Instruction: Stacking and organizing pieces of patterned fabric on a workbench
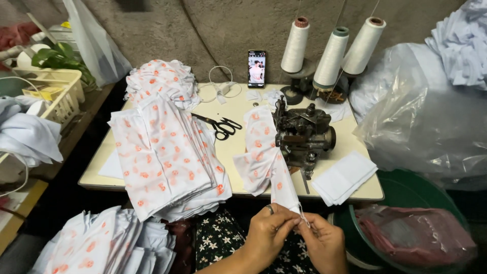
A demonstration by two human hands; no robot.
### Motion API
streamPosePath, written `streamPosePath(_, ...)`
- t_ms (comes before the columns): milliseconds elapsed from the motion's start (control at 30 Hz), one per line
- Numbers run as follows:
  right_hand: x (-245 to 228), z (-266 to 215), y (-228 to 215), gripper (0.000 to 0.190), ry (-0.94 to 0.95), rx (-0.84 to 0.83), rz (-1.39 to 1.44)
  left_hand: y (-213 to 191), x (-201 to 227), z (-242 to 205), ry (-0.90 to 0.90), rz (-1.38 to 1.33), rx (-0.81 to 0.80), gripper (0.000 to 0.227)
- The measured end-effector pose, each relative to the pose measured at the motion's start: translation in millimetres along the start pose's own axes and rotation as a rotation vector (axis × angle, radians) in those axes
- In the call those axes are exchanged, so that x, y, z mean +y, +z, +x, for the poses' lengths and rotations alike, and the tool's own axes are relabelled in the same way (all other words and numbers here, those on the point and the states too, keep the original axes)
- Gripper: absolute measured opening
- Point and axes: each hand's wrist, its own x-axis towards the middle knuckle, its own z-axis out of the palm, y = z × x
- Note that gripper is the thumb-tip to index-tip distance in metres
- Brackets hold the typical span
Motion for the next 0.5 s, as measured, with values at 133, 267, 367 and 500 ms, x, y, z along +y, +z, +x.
streamPosePath(133, 0.8, 1.8, 0.0, 0.02, 0.103, -0.005, 0.063, 2.9, -6.7, -2.3, 0.024, 0.005, 0.004, 0.007)
streamPosePath(267, 19.1, 8.0, -11.0, 0.021, 0.027, -0.03, -0.04, 2.1, -9.1, -10.3, 0.023, 0.0, -0.039, 0.017)
streamPosePath(367, 31.6, 17.8, -18.1, 0.016, -0.032, -0.002, -0.01, 2.6, -21.6, -17.8, 0.075, -0.057, -0.048, 0.026)
streamPosePath(500, 18.0, 35.1, -30.4, 0.006, -0.085, -0.106, 0.02, 5.1, -87.9, -19.9, -0.848, -0.821, -0.336, 0.028)
